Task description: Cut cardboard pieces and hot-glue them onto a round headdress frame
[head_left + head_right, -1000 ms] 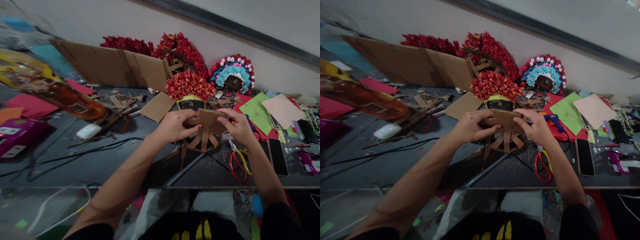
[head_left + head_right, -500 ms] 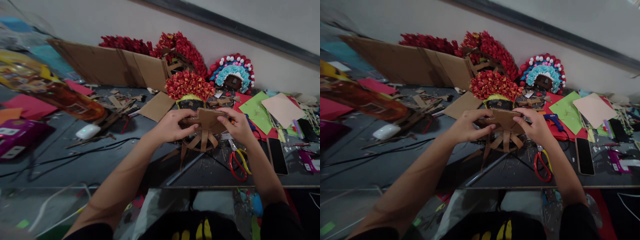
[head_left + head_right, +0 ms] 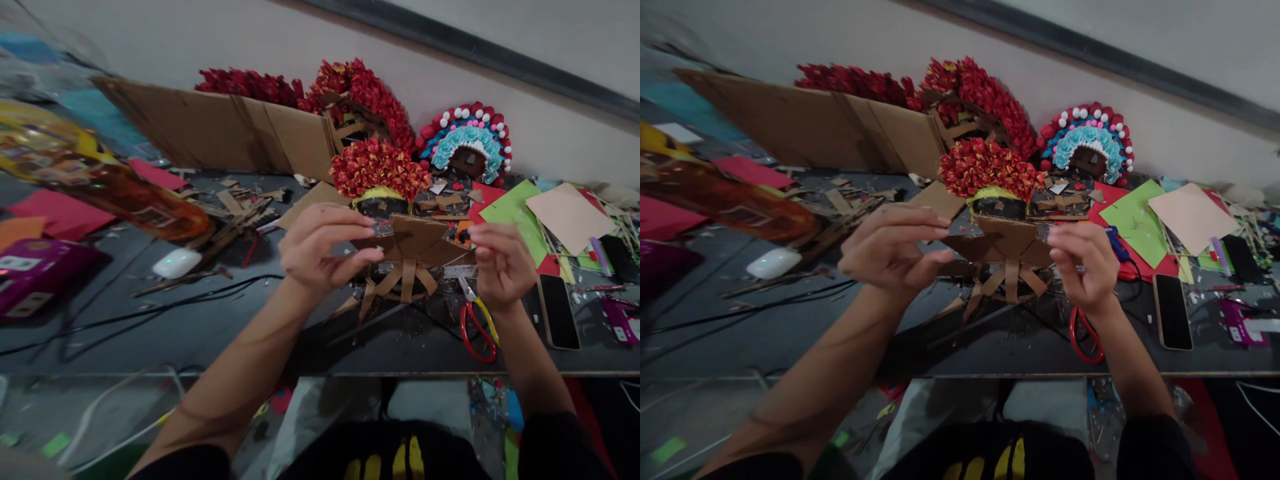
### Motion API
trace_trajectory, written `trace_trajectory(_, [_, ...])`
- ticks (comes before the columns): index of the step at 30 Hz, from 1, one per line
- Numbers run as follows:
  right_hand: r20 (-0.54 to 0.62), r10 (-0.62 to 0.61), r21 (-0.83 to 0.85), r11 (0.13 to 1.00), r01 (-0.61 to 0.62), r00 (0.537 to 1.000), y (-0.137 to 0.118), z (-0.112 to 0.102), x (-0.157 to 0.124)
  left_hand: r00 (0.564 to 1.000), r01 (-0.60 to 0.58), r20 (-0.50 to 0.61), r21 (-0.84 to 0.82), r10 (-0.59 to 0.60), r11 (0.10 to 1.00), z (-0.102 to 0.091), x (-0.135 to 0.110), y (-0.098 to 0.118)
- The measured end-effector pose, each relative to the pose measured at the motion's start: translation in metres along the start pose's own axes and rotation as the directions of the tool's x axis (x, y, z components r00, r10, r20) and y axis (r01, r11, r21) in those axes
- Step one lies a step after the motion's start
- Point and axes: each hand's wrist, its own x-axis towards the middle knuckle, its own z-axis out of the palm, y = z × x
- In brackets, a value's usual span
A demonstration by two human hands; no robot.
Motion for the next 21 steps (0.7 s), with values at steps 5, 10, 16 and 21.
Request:
trace_trajectory(5, [0.168, -0.237, 0.160, 0.964, 0.211, 0.957, -0.012, 0.006, -0.016, 0.904, -0.406, -0.096, 0.106, 0.416, 0.908, -0.001, -0.004, 0.013])
trace_trajectory(10, [0.211, -0.253, 0.202, 0.956, 0.211, 0.944, -0.015, 0.014, -0.016, 0.949, -0.195, 0.259, 0.030, 0.181, 0.980, -0.003, -0.003, 0.025])
trace_trajectory(16, [0.319, -0.252, 0.211, 0.959, 0.190, 0.914, -0.010, 0.015, -0.017, 0.921, -0.277, 0.303, 0.064, 0.246, 0.959, -0.001, -0.001, 0.026])
trace_trajectory(21, [0.337, -0.264, 0.228, 0.954, 0.194, 0.904, -0.006, 0.015, -0.022, 0.784, -0.616, 0.015, 0.142, 0.621, 0.775, 0.005, 0.002, 0.027])
